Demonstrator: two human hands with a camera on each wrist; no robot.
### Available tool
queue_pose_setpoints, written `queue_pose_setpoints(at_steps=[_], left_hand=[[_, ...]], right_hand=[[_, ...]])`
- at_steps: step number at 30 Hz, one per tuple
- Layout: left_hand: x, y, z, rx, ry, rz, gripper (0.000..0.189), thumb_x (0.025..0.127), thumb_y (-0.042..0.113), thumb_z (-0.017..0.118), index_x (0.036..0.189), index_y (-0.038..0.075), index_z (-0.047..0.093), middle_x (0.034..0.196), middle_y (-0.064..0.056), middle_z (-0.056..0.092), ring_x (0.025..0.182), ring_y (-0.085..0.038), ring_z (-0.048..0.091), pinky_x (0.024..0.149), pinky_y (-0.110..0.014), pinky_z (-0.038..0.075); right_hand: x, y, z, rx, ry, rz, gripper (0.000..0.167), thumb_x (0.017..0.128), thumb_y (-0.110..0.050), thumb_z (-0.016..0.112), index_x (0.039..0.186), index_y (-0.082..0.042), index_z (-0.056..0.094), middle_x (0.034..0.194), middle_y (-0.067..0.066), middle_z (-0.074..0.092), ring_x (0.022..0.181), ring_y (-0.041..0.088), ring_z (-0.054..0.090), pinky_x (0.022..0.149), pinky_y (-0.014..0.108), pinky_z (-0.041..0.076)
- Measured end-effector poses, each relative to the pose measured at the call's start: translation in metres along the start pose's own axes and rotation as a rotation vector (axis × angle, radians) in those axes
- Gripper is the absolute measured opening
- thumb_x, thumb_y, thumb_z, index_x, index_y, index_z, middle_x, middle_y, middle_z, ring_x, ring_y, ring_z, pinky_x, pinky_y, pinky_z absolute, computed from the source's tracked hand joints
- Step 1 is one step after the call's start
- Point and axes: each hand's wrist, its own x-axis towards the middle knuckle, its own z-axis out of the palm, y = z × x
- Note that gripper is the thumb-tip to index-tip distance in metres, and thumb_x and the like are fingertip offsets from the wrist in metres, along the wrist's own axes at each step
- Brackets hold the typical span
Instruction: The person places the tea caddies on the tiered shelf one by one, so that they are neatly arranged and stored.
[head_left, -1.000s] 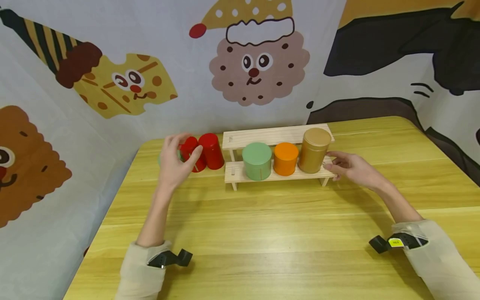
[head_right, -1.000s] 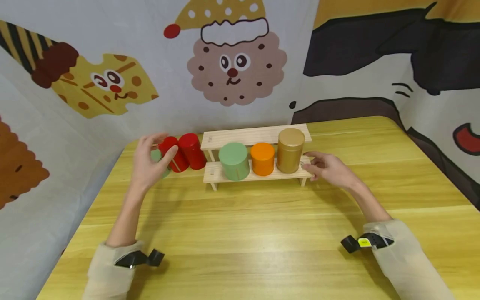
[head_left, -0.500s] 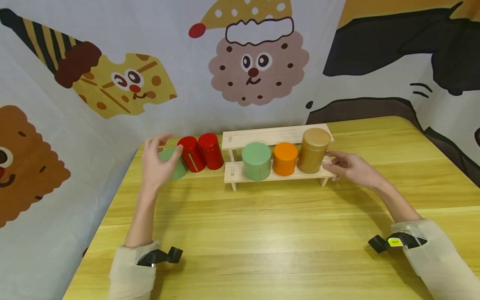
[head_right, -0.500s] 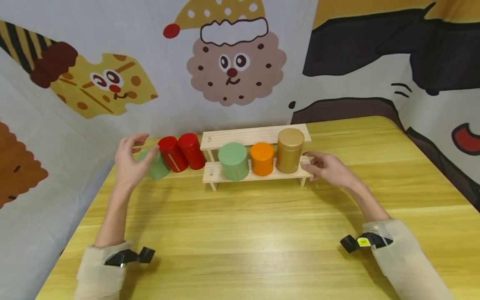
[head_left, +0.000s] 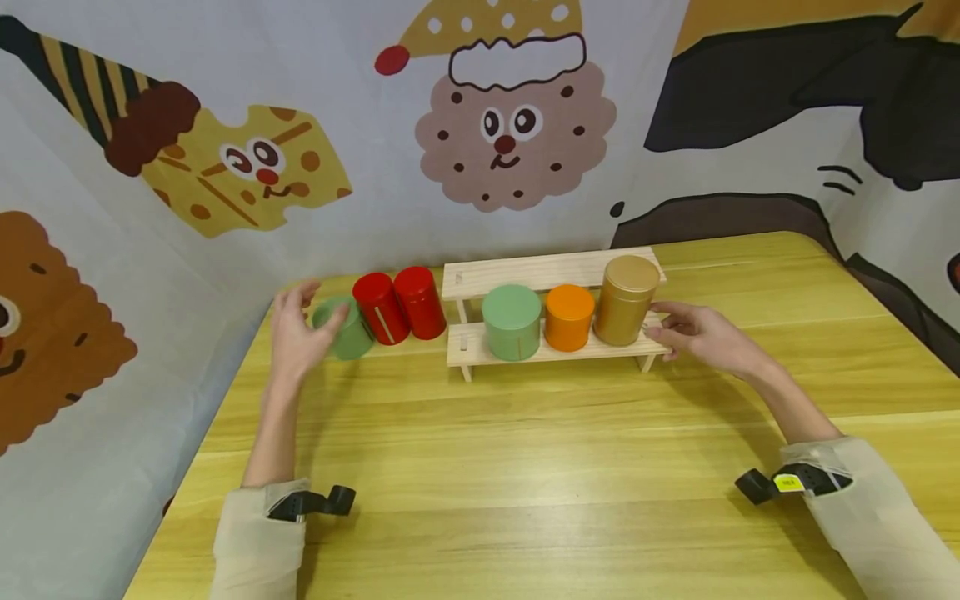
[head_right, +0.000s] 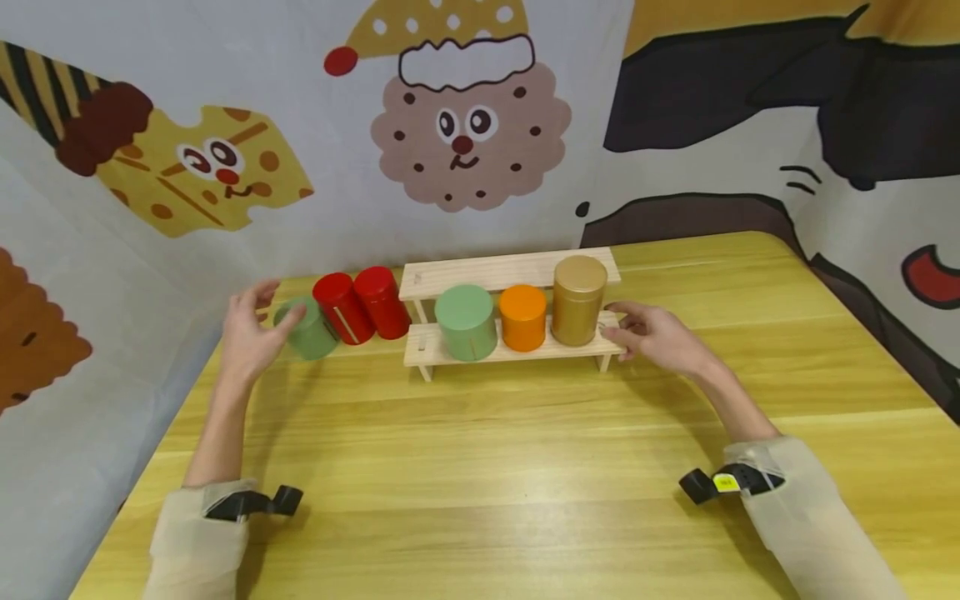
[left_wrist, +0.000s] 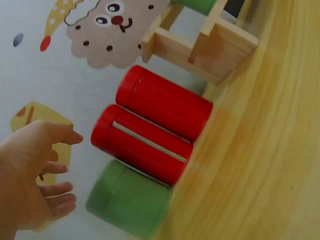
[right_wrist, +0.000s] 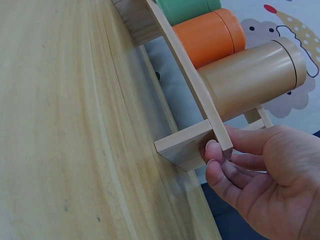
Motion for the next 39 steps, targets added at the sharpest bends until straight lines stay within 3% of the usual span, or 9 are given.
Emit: queue_pose_setpoints(at_steps=[5, 13, 23, 31, 39], left_hand=[[0.001, -0.009, 0.0, 0.036, -0.06, -0.058, 0.069, 0.092, 0.023, 0.072, 0.147, -0.004, 0.042, 0.141, -0.029, 0.039, 0.129, -0.042, 0.039, 0.107, -0.056, 0.035], [0.003, -0.025, 0.003, 0.055, -0.13, -0.089, 0.078, 0.09, 0.023, 0.074, 0.151, -0.006, 0.035, 0.144, -0.033, 0.033, 0.128, -0.046, 0.039, 0.104, -0.059, 0.037], [0.006, -0.041, 0.01, 0.064, -0.194, -0.061, 0.081, 0.09, 0.019, 0.076, 0.15, -0.01, 0.031, 0.14, -0.036, 0.041, 0.122, -0.049, 0.043, 0.099, -0.061, 0.04], [0.007, -0.041, 0.013, 0.029, -0.164, -0.084, 0.081, 0.087, 0.017, 0.079, 0.148, -0.011, 0.034, 0.141, -0.035, 0.043, 0.122, -0.047, 0.046, 0.101, -0.058, 0.04], [0.006, -0.037, 0.012, -0.022, -0.078, -0.132, 0.078, 0.083, 0.014, 0.082, 0.146, -0.008, 0.041, 0.142, -0.031, 0.047, 0.123, -0.044, 0.049, 0.101, -0.056, 0.042]], right_hand=[[0.0, 0.001, 0.0, -0.011, 0.004, -0.008, 0.06, 0.104, -0.019, 0.058, 0.149, 0.013, 0.033, 0.112, 0.024, 0.059, 0.081, 0.023, 0.068, 0.071, 0.037, 0.059], [0.0, 0.001, 0.0, -0.017, 0.002, -0.005, 0.061, 0.104, -0.018, 0.058, 0.15, 0.013, 0.032, 0.114, 0.025, 0.059, 0.081, 0.023, 0.068, 0.072, 0.037, 0.059], [0.001, 0.001, -0.001, 0.003, -0.001, -0.005, 0.06, 0.104, -0.016, 0.058, 0.15, 0.013, 0.032, 0.115, 0.026, 0.06, 0.081, 0.025, 0.068, 0.072, 0.037, 0.059], [0.002, 0.002, -0.001, 0.006, -0.002, -0.008, 0.059, 0.104, -0.014, 0.058, 0.149, 0.014, 0.032, 0.115, 0.026, 0.06, 0.081, 0.026, 0.068, 0.072, 0.039, 0.059], [0.003, 0.003, -0.001, 0.01, -0.007, 0.004, 0.061, 0.104, -0.015, 0.058, 0.151, 0.013, 0.031, 0.115, 0.025, 0.059, 0.081, 0.025, 0.067, 0.072, 0.038, 0.059]])
